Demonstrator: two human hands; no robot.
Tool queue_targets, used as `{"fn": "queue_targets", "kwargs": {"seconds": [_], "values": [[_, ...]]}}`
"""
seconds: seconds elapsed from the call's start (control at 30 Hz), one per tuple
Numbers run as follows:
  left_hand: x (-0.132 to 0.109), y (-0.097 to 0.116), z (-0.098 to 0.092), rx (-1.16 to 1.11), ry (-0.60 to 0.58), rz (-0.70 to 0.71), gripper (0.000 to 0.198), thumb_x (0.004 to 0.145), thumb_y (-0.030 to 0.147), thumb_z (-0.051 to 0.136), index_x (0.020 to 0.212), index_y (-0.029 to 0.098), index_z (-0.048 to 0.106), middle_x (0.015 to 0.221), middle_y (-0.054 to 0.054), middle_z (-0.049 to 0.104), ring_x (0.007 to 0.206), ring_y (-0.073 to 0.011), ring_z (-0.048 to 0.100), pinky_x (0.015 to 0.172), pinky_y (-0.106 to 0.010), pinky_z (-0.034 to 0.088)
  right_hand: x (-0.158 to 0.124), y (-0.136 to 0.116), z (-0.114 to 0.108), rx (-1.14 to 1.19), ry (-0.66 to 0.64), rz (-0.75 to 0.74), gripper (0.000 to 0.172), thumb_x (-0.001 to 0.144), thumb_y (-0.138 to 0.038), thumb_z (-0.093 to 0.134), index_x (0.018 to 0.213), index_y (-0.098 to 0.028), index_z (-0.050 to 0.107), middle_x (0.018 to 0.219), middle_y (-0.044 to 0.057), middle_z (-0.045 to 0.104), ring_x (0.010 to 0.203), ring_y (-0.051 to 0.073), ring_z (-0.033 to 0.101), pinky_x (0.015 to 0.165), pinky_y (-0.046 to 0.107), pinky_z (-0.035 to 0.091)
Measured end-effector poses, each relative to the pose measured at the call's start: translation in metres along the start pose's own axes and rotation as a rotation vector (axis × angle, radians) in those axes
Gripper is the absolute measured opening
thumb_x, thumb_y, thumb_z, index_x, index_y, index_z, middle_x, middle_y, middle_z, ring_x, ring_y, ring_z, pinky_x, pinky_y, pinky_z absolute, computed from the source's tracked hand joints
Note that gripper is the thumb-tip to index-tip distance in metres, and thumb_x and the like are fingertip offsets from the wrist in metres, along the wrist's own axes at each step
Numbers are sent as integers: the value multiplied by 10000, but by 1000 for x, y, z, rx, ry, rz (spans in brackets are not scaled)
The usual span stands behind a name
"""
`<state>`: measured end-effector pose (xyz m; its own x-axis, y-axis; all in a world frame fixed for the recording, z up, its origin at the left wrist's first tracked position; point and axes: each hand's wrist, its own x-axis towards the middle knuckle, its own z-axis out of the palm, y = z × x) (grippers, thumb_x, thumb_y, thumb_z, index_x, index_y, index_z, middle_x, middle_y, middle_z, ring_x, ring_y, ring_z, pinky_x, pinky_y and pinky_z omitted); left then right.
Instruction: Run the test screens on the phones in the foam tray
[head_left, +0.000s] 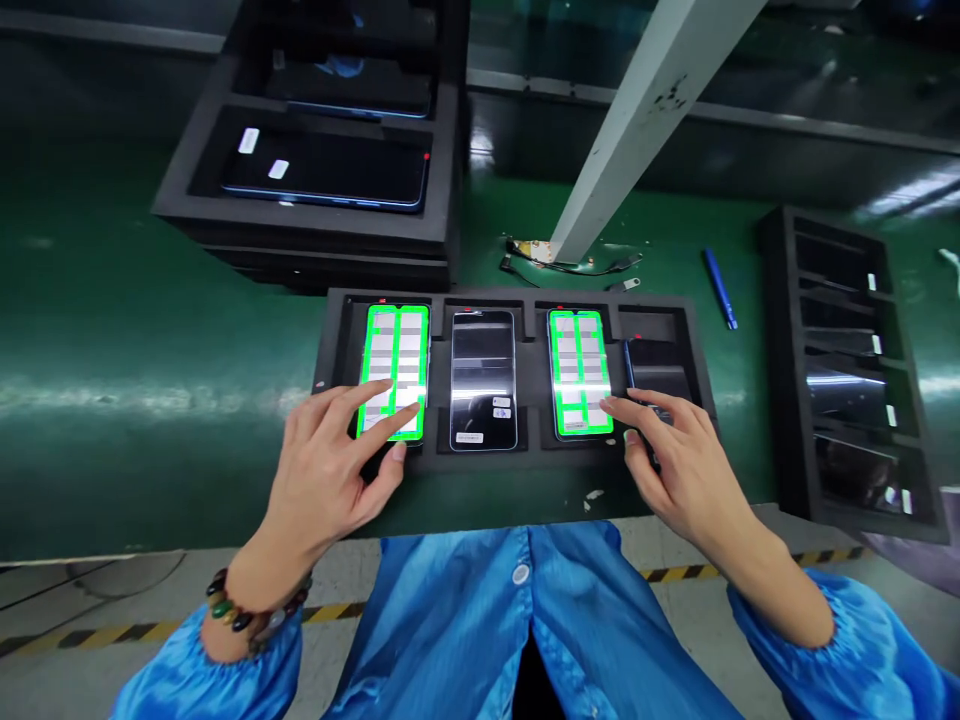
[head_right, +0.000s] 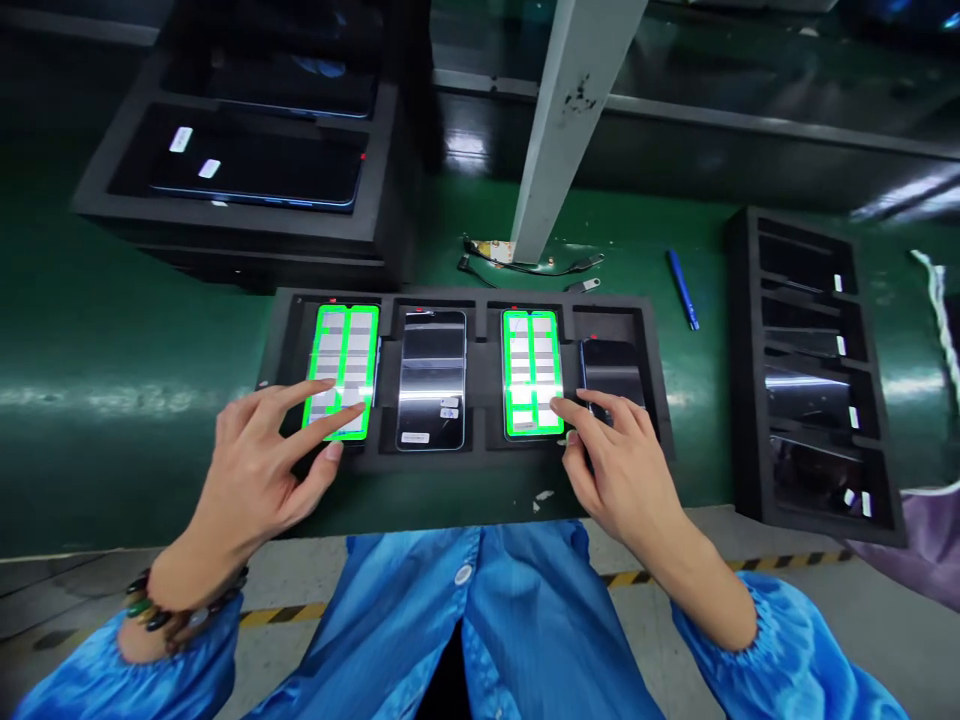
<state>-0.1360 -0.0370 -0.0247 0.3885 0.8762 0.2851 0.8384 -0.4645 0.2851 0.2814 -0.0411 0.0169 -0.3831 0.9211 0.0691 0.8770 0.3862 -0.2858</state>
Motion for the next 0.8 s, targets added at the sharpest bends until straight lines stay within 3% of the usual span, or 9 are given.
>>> {"fn": "queue_targets", "kwargs": {"seconds": [0.23, 0.43, 0.6, 0.8], "values": [[-23, -15, -8, 98, 106, -195, 352, 1010, 229, 666, 1317, 288, 827, 1482, -137, 718, 1312, -415, 614, 1110, -665, 470, 18, -16, 14, 71, -8, -150, 443, 1092, -141, 510, 1518, -235, 590, 1053, 99, 839, 1412, 397, 657, 1082, 602, 526], [-18, -1, -8, 128, 110, -182, 331, 1004, 238, 664, 1279, 276, 845, 1451, -128, 741, 1285, -381, 616, 1061, -590, 490, 8, 4, 4, 18, 30, -69, 378, 1110, -187, 503, 1451, -279, 638, 1315, 116, 815, 1306, 392, 731, 1060, 611, 535], [-9, 7, -4, 96, 78, -109, 308, 984, 247, 679, 1226, 306, 860, 1408, -103, 770, 1274, -368, 640, 1066, -579, 488, 5, 12, -3, -19, 39, -23, 355, 1109, -246, 496, 1428, -312, 640, 1335, 119, 806, 1290, 433, 739, 1007, 639, 546], [-23, -1, -9, 171, 141, -207, 332, 1003, 208, 668, 1273, 308, 832, 1422, -109, 754, 1259, -376, 625, 1044, -598, 463, 18, 8, 0, -42, 35, -34, 365, 1113, -223, 503, 1444, -288, 642, 1328, 132, 808, 1309, 415, 734, 1041, 621, 548]]}}
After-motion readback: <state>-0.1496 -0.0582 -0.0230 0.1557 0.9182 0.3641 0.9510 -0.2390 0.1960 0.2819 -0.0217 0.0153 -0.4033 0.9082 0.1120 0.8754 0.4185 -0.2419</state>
